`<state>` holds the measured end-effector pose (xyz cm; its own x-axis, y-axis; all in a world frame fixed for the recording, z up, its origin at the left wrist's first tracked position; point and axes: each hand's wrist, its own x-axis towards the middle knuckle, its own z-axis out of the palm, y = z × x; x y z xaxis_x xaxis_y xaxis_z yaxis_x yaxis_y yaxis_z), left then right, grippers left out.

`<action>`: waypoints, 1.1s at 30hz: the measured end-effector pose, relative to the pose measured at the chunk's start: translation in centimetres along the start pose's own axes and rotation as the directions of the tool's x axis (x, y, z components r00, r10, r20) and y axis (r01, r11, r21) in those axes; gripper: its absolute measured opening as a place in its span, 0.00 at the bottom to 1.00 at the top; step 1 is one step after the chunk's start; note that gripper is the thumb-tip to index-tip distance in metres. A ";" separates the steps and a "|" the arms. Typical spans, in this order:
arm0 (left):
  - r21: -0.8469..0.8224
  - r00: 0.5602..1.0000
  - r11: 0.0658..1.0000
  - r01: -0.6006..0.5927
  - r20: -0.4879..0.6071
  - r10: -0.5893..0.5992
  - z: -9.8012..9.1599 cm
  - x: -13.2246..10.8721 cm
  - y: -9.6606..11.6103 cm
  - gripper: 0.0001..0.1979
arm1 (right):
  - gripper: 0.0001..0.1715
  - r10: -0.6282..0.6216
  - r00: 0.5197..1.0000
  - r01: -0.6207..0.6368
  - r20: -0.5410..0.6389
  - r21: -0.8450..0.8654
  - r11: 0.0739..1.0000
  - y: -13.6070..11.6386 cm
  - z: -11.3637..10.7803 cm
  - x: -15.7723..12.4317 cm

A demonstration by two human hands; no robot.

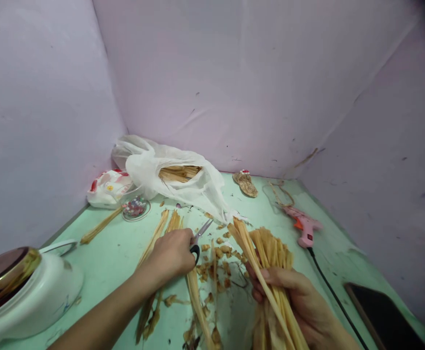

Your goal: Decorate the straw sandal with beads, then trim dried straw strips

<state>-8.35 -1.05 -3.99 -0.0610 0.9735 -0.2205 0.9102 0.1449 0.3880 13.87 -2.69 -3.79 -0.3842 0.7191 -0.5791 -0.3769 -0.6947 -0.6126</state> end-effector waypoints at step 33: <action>-0.886 0.990 0.449 0.114 0.137 0.018 -2.0 -1.3 2.1 0.18 | 0.11 0.060 0.995 -0.058 0.083 -0.020 0.998 0.5 0.1 -0.3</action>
<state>-7.12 -1.65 -1.11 0.0123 0.9426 -0.3336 0.0391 0.3329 0.9421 13.72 -3.22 -3.88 -0.4746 0.6723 -0.5681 -0.3372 -0.7351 -0.5882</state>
